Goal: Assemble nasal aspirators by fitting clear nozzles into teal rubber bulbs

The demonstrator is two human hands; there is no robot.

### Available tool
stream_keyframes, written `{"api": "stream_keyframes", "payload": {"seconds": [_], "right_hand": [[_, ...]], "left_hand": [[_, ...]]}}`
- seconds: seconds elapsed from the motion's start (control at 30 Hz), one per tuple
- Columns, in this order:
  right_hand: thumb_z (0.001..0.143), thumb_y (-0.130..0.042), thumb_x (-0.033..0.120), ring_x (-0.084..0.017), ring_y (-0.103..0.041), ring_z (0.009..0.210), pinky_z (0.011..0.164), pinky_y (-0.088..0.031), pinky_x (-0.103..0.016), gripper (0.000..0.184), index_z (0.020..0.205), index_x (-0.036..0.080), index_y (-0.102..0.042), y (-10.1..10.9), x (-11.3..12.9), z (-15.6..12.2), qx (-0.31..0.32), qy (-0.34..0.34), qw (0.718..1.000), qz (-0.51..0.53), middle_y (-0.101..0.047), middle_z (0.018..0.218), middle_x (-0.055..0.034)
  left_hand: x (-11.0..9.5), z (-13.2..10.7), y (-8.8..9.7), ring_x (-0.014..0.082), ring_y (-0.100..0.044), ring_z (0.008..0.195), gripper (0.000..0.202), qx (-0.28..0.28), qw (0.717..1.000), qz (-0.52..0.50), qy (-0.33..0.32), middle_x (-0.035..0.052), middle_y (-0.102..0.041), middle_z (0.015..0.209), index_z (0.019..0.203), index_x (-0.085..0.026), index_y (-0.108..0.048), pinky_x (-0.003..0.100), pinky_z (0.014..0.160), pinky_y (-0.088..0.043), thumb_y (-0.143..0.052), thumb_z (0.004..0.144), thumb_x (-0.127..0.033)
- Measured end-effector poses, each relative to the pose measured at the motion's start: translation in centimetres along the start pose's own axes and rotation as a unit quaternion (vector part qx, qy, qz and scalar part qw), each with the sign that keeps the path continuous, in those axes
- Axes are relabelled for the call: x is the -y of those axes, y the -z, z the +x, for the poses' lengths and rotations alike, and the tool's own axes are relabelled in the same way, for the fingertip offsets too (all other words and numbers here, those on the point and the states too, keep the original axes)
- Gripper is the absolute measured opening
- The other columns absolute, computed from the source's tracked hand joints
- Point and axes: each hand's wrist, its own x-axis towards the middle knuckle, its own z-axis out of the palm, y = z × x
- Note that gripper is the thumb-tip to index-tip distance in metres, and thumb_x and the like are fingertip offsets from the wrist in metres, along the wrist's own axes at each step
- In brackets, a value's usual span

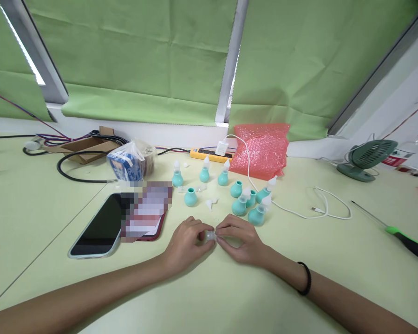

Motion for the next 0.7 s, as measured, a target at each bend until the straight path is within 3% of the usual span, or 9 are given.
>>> {"api": "stream_keyframes", "payload": {"seconds": [0.43, 0.6, 0.7], "right_hand": [[0.071, -0.052, 0.012, -0.014, -0.055, 0.067, 0.058, -0.047, -0.029, 0.009, 0.075, 0.020, -0.056, -0.12, 0.14, 0.12, -0.003, -0.007, 1.000, 0.015, -0.059, 0.073, -0.0036], [0.070, -0.050, 0.008, -0.017, -0.055, 0.072, 0.062, -0.047, -0.035, 0.029, 0.095, 0.021, -0.055, 0.31, 0.54, 0.40, -0.052, 0.012, 0.999, 0.002, -0.060, 0.082, -0.0060], [0.070, -0.043, 0.004, -0.017, -0.054, 0.068, 0.059, -0.047, -0.035, 0.038, 0.103, 0.021, -0.053, 0.77, 0.81, 0.60, -0.066, 0.043, 0.997, 0.009, -0.062, 0.077, -0.0046]], "left_hand": [[-0.02, 0.00, 0.04, 0.0148, -0.048, 0.063, 0.014, -0.001, 1.000, -0.002, 0.002, -0.0009, -0.054, 0.059, 0.081, -0.020, -0.063, 0.025, 0.061, -0.036, -0.052, 0.073, -0.026], [-0.10, 0.01, 0.11, 0.0161, -0.049, 0.066, 0.016, 0.005, 1.000, 0.003, 0.012, 0.0004, -0.057, 0.061, 0.083, -0.020, -0.063, 0.026, 0.061, -0.037, -0.052, 0.073, -0.026], [-0.12, -0.01, 0.15, 0.0165, -0.048, 0.066, 0.016, 0.006, 1.000, 0.002, 0.012, 0.0007, -0.057, 0.062, 0.083, -0.020, -0.063, 0.025, 0.060, -0.037, -0.052, 0.073, -0.026]]}}
